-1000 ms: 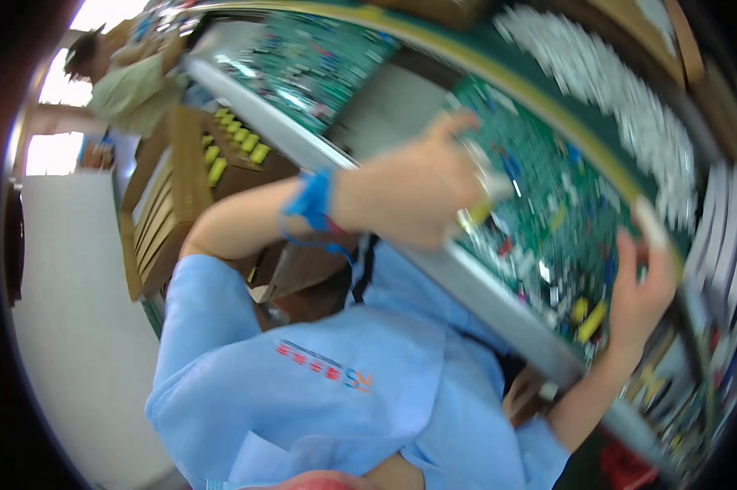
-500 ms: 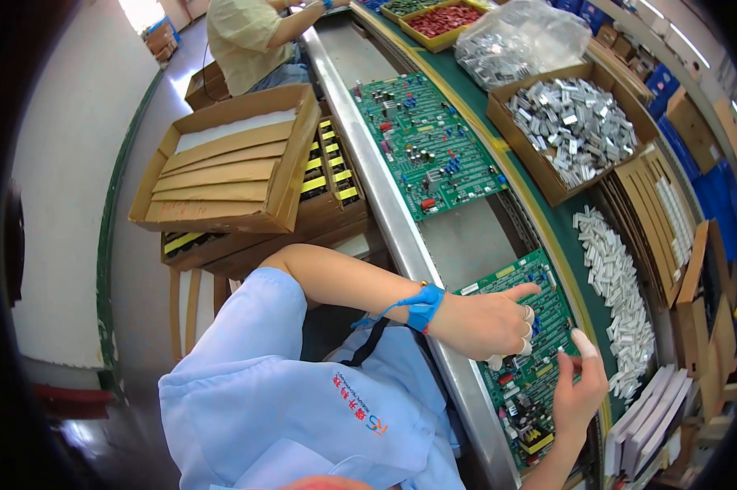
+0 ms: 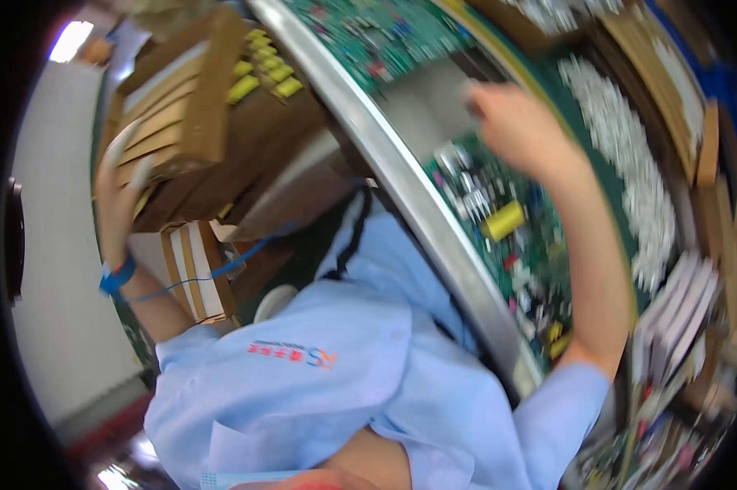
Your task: Manual assembly of electronic components onto a printed circuit board.
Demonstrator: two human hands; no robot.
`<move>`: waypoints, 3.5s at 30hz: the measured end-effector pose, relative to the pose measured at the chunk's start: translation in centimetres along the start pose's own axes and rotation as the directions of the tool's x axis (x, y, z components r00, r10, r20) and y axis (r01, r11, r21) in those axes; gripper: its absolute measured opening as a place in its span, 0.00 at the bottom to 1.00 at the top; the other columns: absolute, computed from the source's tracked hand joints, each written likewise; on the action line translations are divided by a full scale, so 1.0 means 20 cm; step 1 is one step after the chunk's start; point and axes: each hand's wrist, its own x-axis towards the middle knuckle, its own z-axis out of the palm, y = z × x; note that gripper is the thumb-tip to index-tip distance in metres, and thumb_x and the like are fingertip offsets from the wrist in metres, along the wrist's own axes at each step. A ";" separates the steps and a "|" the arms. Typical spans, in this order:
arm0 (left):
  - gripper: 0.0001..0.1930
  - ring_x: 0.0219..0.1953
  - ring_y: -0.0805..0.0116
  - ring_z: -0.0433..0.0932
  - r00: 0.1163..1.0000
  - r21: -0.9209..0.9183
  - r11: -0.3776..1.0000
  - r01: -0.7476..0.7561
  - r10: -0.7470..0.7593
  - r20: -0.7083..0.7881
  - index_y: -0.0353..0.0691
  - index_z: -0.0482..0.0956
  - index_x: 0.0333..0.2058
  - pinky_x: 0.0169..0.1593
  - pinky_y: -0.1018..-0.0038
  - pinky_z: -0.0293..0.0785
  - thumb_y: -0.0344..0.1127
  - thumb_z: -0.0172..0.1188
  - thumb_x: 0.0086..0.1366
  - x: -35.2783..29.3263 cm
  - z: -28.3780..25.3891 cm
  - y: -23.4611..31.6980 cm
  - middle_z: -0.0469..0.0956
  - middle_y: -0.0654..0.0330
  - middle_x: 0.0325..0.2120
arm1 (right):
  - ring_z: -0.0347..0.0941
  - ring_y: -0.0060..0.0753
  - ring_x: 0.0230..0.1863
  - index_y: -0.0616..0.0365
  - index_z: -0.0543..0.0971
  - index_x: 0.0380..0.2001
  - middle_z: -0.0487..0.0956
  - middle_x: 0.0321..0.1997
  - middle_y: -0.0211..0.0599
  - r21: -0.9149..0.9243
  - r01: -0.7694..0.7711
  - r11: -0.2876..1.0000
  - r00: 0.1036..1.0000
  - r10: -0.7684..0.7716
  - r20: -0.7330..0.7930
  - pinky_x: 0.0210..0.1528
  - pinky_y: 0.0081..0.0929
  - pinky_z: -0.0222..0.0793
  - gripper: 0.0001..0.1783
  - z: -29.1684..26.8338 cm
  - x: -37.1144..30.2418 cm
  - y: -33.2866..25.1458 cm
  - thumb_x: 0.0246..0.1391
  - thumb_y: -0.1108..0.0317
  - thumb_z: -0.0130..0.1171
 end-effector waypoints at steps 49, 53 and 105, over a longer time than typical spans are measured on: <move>0.11 0.43 0.54 0.78 0.710 0.691 0.269 0.671 -0.500 -0.495 0.48 0.78 0.41 0.42 0.57 0.76 0.40 0.58 0.60 -0.64 -0.07 -1.25 0.79 0.57 0.38 | 0.77 0.27 0.26 0.68 0.77 0.31 0.79 0.24 0.37 0.208 -0.549 0.809 0.816 0.466 0.341 0.31 0.24 0.72 0.07 0.01 -0.86 0.32 0.46 0.80 0.54; 0.08 0.41 0.58 0.79 0.678 0.678 0.259 0.688 -0.563 -0.473 0.50 0.79 0.38 0.41 0.61 0.75 0.38 0.56 0.59 -0.92 0.21 -1.41 0.80 0.60 0.35 | 0.79 0.26 0.24 0.65 0.78 0.33 0.80 0.24 0.36 0.205 -0.654 0.728 0.740 0.561 0.372 0.17 0.21 0.65 0.07 0.01 -0.92 0.31 0.50 0.75 0.56; 0.28 0.54 0.37 0.68 0.878 0.323 0.895 -0.309 0.137 0.459 0.35 0.67 0.55 0.58 0.59 0.63 0.54 0.38 0.69 1.93 1.67 -0.26 0.70 0.33 0.48 | 0.78 0.43 0.29 0.55 0.78 0.28 0.80 0.22 0.36 -0.186 -0.981 0.055 0.081 0.987 -0.136 0.32 0.39 0.69 0.04 0.02 -2.02 0.12 0.49 0.68 0.57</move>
